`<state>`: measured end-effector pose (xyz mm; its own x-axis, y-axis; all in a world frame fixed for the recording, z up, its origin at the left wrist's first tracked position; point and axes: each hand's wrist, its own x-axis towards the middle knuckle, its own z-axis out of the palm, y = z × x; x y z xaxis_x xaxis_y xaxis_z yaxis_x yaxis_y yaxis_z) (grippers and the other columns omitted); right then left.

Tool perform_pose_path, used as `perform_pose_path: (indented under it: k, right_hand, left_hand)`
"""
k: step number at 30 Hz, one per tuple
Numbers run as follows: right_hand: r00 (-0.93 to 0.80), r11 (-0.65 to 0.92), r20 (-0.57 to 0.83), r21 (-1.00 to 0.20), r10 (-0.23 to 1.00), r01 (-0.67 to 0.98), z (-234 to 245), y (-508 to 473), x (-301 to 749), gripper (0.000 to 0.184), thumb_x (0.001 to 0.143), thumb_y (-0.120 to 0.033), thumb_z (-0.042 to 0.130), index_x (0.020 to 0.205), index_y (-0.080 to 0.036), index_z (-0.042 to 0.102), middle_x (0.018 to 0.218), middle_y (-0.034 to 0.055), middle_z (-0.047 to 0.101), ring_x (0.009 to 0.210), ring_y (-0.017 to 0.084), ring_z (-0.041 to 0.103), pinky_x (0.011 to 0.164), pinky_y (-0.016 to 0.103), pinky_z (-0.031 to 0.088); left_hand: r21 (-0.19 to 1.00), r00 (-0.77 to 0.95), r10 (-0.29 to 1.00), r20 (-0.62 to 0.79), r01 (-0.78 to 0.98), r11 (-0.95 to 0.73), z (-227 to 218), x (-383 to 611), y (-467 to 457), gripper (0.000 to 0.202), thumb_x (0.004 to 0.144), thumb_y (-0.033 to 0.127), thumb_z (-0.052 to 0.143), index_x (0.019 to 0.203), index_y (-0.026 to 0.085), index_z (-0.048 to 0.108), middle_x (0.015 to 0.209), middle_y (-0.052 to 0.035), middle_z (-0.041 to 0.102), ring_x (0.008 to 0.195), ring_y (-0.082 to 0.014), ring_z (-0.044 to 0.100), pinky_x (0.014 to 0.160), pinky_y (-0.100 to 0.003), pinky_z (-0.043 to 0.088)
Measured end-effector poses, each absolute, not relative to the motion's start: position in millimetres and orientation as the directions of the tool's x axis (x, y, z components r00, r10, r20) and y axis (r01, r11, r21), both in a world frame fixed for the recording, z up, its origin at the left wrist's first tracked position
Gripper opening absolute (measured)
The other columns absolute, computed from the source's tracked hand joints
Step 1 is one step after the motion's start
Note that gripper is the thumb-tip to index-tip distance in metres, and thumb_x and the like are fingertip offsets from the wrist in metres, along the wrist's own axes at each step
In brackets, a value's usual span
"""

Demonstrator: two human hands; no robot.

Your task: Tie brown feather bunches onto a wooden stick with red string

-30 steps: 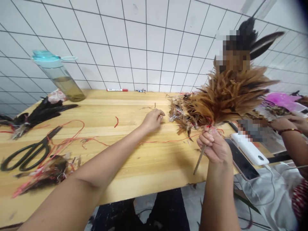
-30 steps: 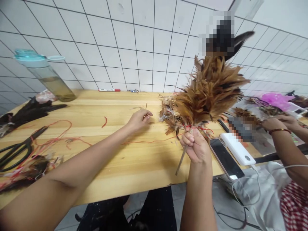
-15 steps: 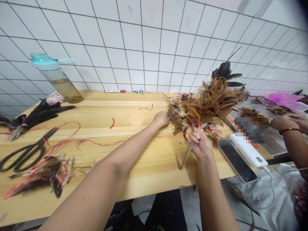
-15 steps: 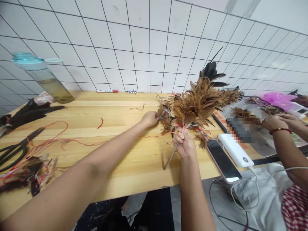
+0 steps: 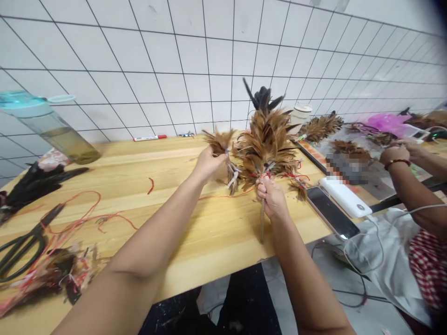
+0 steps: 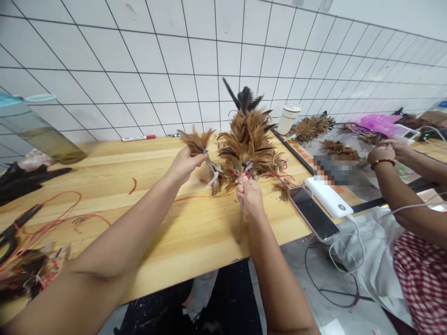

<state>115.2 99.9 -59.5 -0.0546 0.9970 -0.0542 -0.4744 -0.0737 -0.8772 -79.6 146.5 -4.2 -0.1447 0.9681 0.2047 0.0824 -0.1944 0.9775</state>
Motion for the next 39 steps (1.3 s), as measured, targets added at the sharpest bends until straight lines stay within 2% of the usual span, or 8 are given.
perform_pose_path:
  k: [7, 15, 18, 24, 28, 31, 34, 39]
  right_hand:
    - [0.020, -0.035, -0.049, -0.901, 0.999, -0.432, -62, 101, 112, 0.049, 0.063, -0.061, 0.073, 0.075, -0.016, 0.057, 0.051, -0.0089, 0.034, 0.040, 0.003, 0.023, 0.035, 0.018, 0.016]
    - [0.107, 0.034, -0.018, -0.887, 0.994, -0.461, -61, 100, 108, 0.050, 0.057, -0.059, 0.077, 0.071, -0.015, 0.057, 0.060, -0.0025, 0.051, 0.043, 0.002, 0.027, 0.037, 0.018, 0.016]
    - [0.138, 0.066, 0.002, -0.883, 0.990, -0.465, -60, 99, 107, 0.049, 0.057, -0.058, 0.077, 0.072, -0.015, 0.057, 0.068, 0.0011, 0.058, 0.045, 0.002, 0.029, 0.037, 0.018, 0.016]
    - [0.124, 0.081, 0.025, -0.876, 0.992, -0.476, -60, 98, 108, 0.045, 0.062, -0.057, 0.074, 0.074, -0.016, 0.057, 0.065, -0.0003, 0.055, 0.045, 0.003, 0.028, 0.037, 0.018, 0.016]
    - [0.147, 0.087, 0.023, -0.888, 0.989, -0.450, -61, 98, 107, 0.045, 0.064, -0.058, 0.072, 0.074, -0.016, 0.056, 0.064, -0.0013, 0.053, 0.045, 0.003, 0.029, 0.037, 0.018, 0.016]
    - [0.171, 0.108, 0.041, -0.908, 0.984, -0.405, -61, 98, 105, 0.044, 0.067, -0.058, 0.069, 0.073, -0.016, 0.056, 0.056, -0.0046, 0.045, 0.043, 0.003, 0.026, 0.037, 0.019, 0.016]
    - [0.209, 0.128, 0.053, -0.921, 0.976, -0.367, -62, 98, 104, 0.042, 0.069, -0.057, 0.067, 0.073, -0.017, 0.056, 0.053, -0.0067, 0.040, 0.043, 0.004, 0.026, 0.038, 0.019, 0.017]
    - [0.255, 0.147, 0.066, -0.939, 0.965, -0.312, -62, 97, 103, 0.039, 0.073, -0.056, 0.064, 0.074, -0.017, 0.056, 0.054, -0.0063, 0.042, 0.043, 0.005, 0.028, 0.040, 0.021, 0.020]
  left_hand:
    - [0.991, 0.092, 0.991, 0.101, -0.099, -0.092, 4, -84, 141, 0.026, 0.055, 0.028, 0.074, 0.068, 0.012, 0.057, 0.059, 0.0018, 0.055, 0.051, -0.0082, 0.046, 0.050, -0.021, 0.035]
    - [0.896, 0.193, 0.940, 0.283, 0.296, -0.330, 20, -69, 122, 0.032, 0.067, 0.036, 0.070, 0.089, 0.012, 0.067, 0.084, -0.0058, 0.069, 0.077, -0.0172, 0.060, 0.071, -0.028, 0.046]
    - [0.882, 0.086, 0.917, 0.389, 0.253, -0.397, 23, -68, 122, 0.030, 0.070, 0.034, 0.066, 0.092, 0.013, 0.066, 0.088, -0.0063, 0.070, 0.080, -0.0185, 0.062, 0.073, -0.028, 0.048]
    - [0.763, -0.121, 0.869, 0.480, 0.547, -0.345, 29, -90, 132, 0.016, 0.067, 0.029, 0.069, 0.064, 0.015, 0.062, 0.073, -0.0061, 0.066, 0.085, -0.0222, 0.061, 0.079, -0.030, 0.046]
    - [0.957, -0.087, 0.964, 0.253, 0.169, -0.236, 26, -99, 137, 0.028, 0.063, 0.037, 0.074, 0.070, 0.014, 0.060, 0.060, -0.0006, 0.056, 0.055, -0.0110, 0.049, 0.056, -0.024, 0.040]
    - [0.978, 0.052, 0.976, 0.210, -0.016, -0.209, 26, -94, 132, 0.031, 0.059, 0.037, 0.077, 0.069, 0.013, 0.059, 0.059, 0.0001, 0.054, 0.053, -0.0091, 0.047, 0.053, -0.022, 0.038]
    - [0.961, 0.256, 0.946, 0.198, 0.137, -0.238, 28, -87, 126, 0.026, 0.064, 0.035, 0.071, 0.068, 0.012, 0.062, 0.063, -0.0039, 0.059, 0.060, -0.0133, 0.053, 0.058, -0.025, 0.042]
    - [0.800, 0.004, 0.891, 0.454, 0.438, -0.409, 33, -87, 125, 0.018, 0.062, 0.025, 0.067, 0.075, 0.013, 0.067, 0.080, -0.0060, 0.066, 0.078, -0.0189, 0.058, 0.073, -0.029, 0.045]
